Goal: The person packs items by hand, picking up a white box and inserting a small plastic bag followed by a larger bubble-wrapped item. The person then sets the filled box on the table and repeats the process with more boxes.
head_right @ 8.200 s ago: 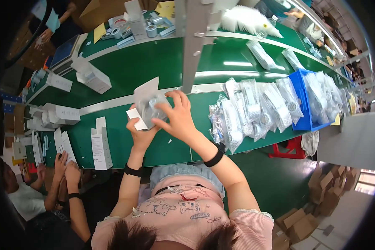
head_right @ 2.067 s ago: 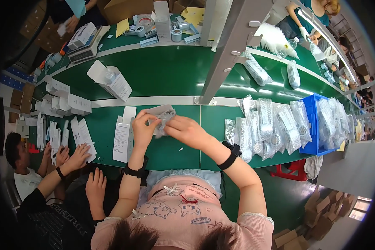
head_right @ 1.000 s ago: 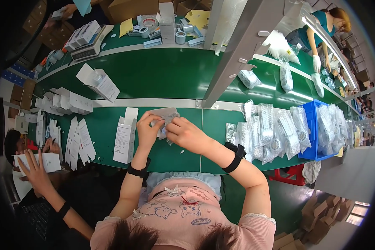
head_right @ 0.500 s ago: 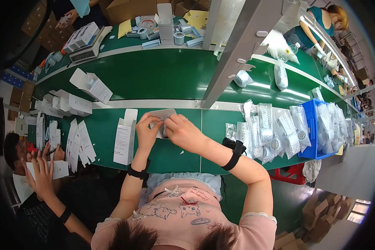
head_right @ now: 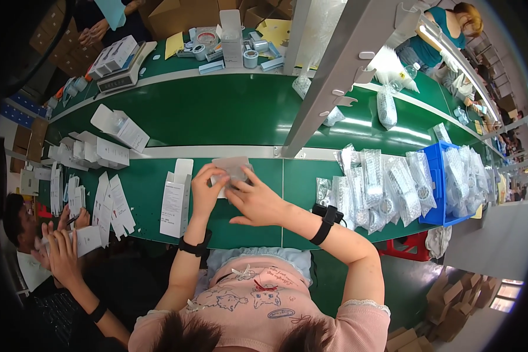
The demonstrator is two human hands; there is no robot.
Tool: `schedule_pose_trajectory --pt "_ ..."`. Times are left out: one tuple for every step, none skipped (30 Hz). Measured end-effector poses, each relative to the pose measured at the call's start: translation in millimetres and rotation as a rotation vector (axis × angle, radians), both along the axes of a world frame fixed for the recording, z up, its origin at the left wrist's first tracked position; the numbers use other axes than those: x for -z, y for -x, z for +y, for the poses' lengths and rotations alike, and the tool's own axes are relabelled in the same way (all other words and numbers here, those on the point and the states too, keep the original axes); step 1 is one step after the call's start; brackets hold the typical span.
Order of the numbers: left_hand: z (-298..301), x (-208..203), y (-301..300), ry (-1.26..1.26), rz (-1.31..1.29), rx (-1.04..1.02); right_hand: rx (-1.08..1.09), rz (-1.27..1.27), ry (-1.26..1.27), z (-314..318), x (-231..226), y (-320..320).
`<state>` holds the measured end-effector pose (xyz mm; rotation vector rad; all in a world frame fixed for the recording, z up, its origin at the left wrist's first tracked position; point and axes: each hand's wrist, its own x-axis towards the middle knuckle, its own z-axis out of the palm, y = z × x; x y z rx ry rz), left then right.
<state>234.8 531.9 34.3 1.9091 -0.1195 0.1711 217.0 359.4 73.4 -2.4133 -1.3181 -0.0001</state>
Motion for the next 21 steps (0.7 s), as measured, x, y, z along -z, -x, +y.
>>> schedule_pose_trajectory --pt "8.3 0.3 1.5 0.208 0.062 0.036 0.006 -0.009 -0.004 -4.9 3.1 -2.5" --pt "14.3 4.3 1.0 0.424 0.125 0.083 0.110 -0.008 -0.239 -20.4 8.3 -4.6" --pt "35.9 14.1 2.3 0.184 -0.028 0.008 0.192 -0.006 -0.483 -32.2 12.5 -6.5" --pt "63.7 22.6 3.9 -0.057 -0.181 -0.070 0.270 -0.004 -0.728 -37.0 18.6 -9.7" --pt "82.1 27.3 4.2 -0.364 -0.170 -0.182 0.281 -0.020 -0.720 -41.0 36.7 -7.4" --pt "98.3 28.4 8.5 -0.678 -0.159 -0.307 0.368 0.187 -0.757 -37.0 61.5 -1.9" --pt "104.7 34.2 16.5 -0.959 0.020 -0.333 0.453 0.399 -0.788 -30.8 83.0 2.8" --pt "112.1 41.1 24.7 -1.238 0.210 -0.362 0.445 0.390 -0.793 -21.4 97.5 5.2" --pt "120.3 48.8 28.8 -0.911 0.333 -0.277 0.475 0.518 -0.779 -11.8 111.8 6.3" --pt "129.9 55.8 32.0 -0.585 0.444 -0.189 0.502 0.651 -0.766 0.8 120.1 1.0" --pt "126.9 58.1 41.4 -0.665 0.425 -0.163 0.493 0.649 -0.772 10.6 119.5 -10.3" --pt "119.2 63.0 47.0 -0.744 0.408 -0.137 0.520 0.711 -0.828 19.5 119.1 -26.4" --pt "103.4 55.7 47.3 -0.744 0.409 -0.130 0.562 0.776 -0.879 24.6 117.6 -40.3" --pt "82.3 40.7 43.2 -0.722 0.644 -0.019 0.584 0.744 -0.943 26.0 120.3 -63.8" --pt "69.5 33.7 36.9 -0.695 0.877 0.099 0.607 0.709 -1.006 26.5 124.6 -91.4" --pt "69.9 44.0 35.5 -0.700 0.869 0.101 0.636 0.620 -0.983 30.3 129.9 -121.9" --pt "75.0 66.6 41.0 -0.687 0.664 0.139 0.665 0.535 -0.958 34.8 132.2 -144.2" --pt "78.8 84.3 45.2 -0.667 0.459 0.175 0.667 0.531 -0.961 39.6 129.9 -155.6" --pt "84.3 101.2 48.3 -0.641 0.253 0.214 0.632 0.505 -0.936 41.8 127.5 -165.2" --pt "84.3 106.9 44.5 -0.638 0.249 0.234 0.611 0.478 -0.906 37.4 129.5 -172.8" --pt "88.8 107.2 45.3 -0.408 0.366 0.226 0.572 0.458 -0.880 37.7 128.2 -175.7"
